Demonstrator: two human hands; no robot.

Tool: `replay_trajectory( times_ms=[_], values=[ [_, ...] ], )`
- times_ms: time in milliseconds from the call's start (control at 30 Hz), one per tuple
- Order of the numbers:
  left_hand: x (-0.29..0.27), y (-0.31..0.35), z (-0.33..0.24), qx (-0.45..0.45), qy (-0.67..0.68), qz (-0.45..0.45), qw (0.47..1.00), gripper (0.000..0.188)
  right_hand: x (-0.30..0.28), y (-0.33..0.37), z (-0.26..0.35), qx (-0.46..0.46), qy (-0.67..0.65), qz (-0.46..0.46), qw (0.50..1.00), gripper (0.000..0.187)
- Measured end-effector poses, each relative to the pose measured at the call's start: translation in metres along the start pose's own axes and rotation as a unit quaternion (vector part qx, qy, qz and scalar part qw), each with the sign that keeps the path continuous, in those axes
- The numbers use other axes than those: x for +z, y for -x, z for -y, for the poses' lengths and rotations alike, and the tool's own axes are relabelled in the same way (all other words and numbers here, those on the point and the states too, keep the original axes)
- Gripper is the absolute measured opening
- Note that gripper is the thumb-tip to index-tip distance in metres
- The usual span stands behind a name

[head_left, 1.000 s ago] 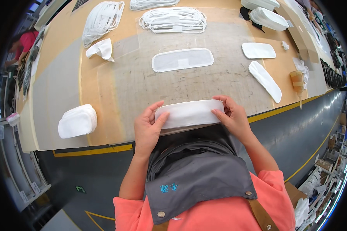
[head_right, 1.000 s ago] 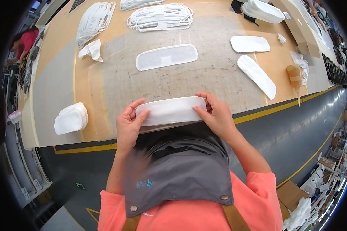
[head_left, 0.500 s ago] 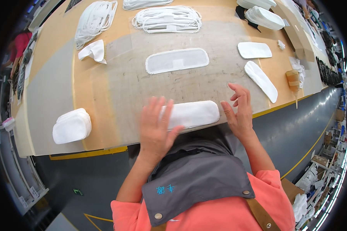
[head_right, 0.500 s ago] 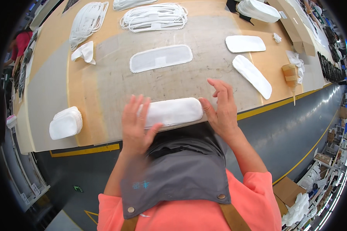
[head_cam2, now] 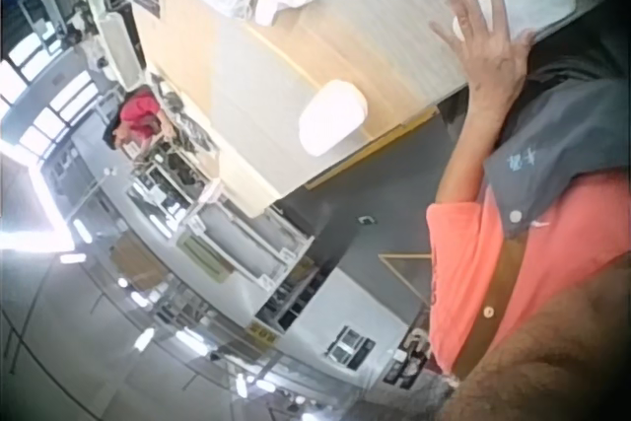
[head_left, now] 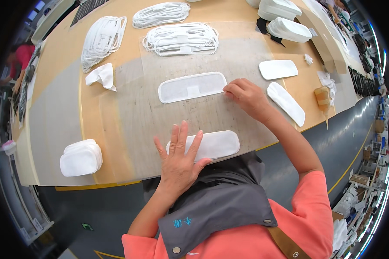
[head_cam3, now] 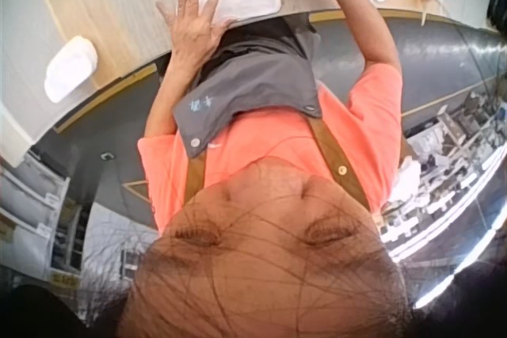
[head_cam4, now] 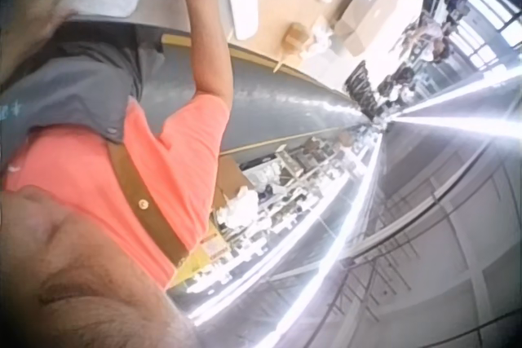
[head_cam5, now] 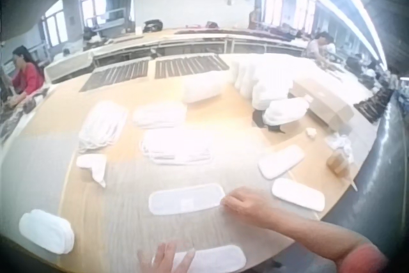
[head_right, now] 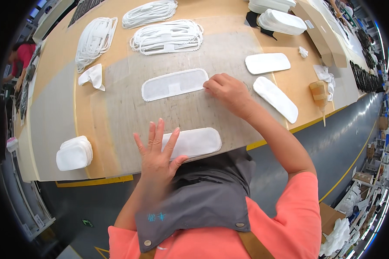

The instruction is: Manually assembling and gluing small white leather or textile components on a workbench.

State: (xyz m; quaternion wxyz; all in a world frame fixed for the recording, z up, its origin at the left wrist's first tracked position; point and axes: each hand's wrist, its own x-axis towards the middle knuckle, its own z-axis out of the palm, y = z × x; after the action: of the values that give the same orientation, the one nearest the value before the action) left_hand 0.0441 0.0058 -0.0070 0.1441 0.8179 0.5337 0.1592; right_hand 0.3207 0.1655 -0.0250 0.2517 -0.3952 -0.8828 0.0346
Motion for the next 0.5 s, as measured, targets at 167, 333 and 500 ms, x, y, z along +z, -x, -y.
replay_trajectory(
  times_ms=[167,333,500],
  values=[
    [0.001,-0.002,0.005,-0.021,0.019,-0.009,1.0,0.064,0.004,-0.009,-0.005,-0.062,0.035,0.069,0.995,0.015],
    [0.001,-0.017,0.009,-0.019,0.031,-0.016,0.999,0.056,-0.002,-0.018,-0.003,-0.113,0.071,0.097,0.986,0.015],
    [0.0,-0.033,0.013,0.0,0.03,-0.026,0.999,0.055,0.0,-0.026,-0.003,-0.185,0.13,0.107,0.968,0.011]
  ],
)
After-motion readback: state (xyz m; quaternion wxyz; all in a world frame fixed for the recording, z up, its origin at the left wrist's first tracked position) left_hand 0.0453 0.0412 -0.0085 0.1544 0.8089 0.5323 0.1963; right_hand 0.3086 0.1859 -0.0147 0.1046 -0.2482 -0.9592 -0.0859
